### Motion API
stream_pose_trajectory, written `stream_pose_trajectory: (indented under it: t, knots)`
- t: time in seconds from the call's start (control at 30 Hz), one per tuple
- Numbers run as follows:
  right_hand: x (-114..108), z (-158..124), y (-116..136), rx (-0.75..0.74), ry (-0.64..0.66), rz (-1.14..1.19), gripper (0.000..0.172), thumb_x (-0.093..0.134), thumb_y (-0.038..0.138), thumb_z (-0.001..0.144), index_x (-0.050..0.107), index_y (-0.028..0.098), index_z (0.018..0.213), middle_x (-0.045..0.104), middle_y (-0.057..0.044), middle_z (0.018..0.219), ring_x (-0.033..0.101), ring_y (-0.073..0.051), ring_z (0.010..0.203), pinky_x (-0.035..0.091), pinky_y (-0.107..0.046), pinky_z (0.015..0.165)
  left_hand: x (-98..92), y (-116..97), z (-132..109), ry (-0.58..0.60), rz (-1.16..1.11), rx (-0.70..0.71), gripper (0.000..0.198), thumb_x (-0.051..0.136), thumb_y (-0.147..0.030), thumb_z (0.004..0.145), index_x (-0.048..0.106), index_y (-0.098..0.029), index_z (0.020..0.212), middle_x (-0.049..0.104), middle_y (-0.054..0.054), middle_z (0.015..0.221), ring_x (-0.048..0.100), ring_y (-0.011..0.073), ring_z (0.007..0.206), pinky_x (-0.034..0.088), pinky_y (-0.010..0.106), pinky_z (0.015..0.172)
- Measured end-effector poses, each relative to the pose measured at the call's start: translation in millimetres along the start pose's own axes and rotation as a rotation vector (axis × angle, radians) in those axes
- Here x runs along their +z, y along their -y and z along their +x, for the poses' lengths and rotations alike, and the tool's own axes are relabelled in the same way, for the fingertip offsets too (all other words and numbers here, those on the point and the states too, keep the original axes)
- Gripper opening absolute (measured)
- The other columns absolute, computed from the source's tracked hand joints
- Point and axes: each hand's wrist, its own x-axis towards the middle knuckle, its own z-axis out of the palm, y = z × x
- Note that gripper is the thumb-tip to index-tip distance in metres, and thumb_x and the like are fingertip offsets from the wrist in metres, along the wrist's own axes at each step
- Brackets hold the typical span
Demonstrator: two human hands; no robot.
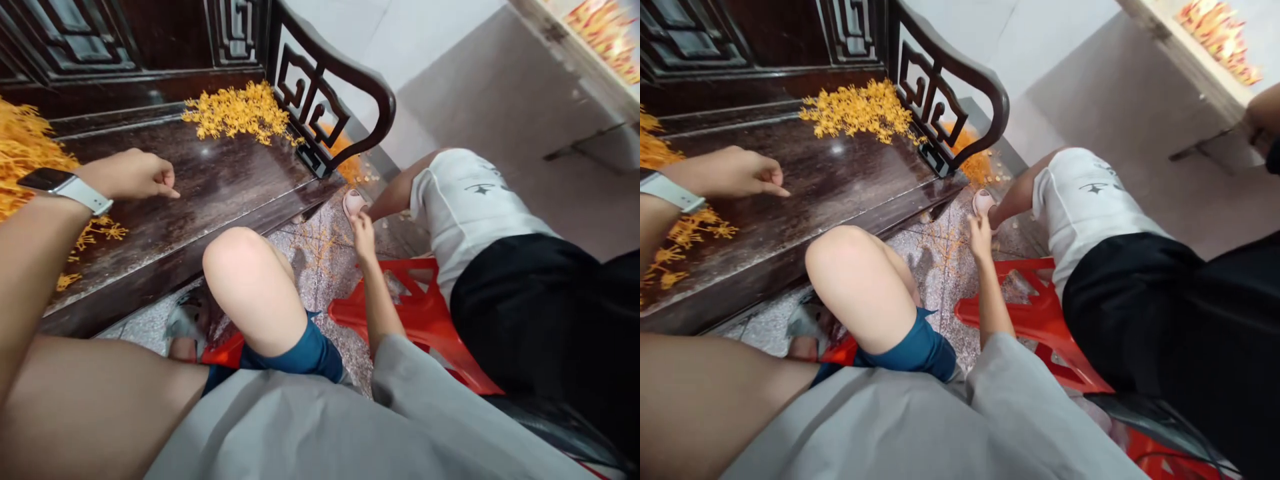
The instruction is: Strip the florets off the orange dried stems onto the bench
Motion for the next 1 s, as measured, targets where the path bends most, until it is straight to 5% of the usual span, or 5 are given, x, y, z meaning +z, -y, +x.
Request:
stream_pose_trajectory:
  t: [0.23, 0.47, 0.6, 0.77, 1.0]
  knots:
    - [32, -53, -19, 0.235, -0.033, 0.123, 0.022, 0.063, 0.04, 0.083, 0.07, 0.02, 0.089, 0.078, -0.006, 0.086, 0.073, -0.021, 0.088, 0.061, -0.039, 0.094, -9.7, -7, -8, -0.116, 0.005, -0.059, 0.024, 0.063, -0.037, 0.09, 0.079, -0.02, 0.097, 0.077, 0.0, 0.087, 0.068, 0.0201, 0.081, 0.046, 0.03, 0.083]
    - [81, 11, 117, -0.004, -0.069, 0.654, 0.009, 0.07, 0.033, 0.082, 0.073, 0.027, 0.088, 0.06, 0.003, 0.066, 0.057, -0.013, 0.059, 0.049, -0.027, 0.06, -65.1, 3, -63, -0.46, -0.164, -0.178, 0.036, 0.072, -0.047, 0.096, 0.08, -0.015, 0.11, 0.08, 0.007, 0.106, 0.068, 0.02, 0.093, 0.051, 0.036, 0.1]
    - [121, 6, 245, -0.155, 0.405, 0.829, 0.015, 0.067, 0.04, 0.097, 0.068, 0.026, 0.093, 0.057, 0.004, 0.07, 0.062, -0.012, 0.062, 0.052, -0.024, 0.06, -79.6, 28, -94, -0.775, -0.276, -0.345, 0.048, 0.072, -0.06, 0.096, 0.08, -0.016, 0.112, 0.079, 0.005, 0.107, 0.065, 0.0187, 0.092, 0.056, 0.039, 0.096]
    - [219, -24, 373, -0.37, 1.062, 0.455, 0.028, 0.074, 0.043, 0.1, 0.07, 0.018, 0.088, 0.069, -0.001, 0.074, 0.062, -0.012, 0.061, 0.052, -0.023, 0.061, -62.2, 59, -119, -0.743, -0.232, -0.646, 0.079, 0.056, -0.087, 0.095, 0.074, -0.02, 0.134, 0.059, 0.005, 0.155, 0.046, 0.0295, 0.141, 0.034, 0.055, 0.127]
    - [354, -85, 369, -0.67, 1.15, -0.286, 0.04, 0.087, 0.049, 0.088, 0.078, 0.012, 0.101, 0.081, -0.017, 0.107, 0.076, -0.031, 0.106, 0.059, -0.038, 0.095, -39.0, 86, -128, -0.593, -0.176, -0.724, 0.092, 0.046, -0.088, 0.094, 0.059, -0.019, 0.155, 0.041, 0.008, 0.171, 0.029, 0.0309, 0.155, 0.018, 0.053, 0.128]
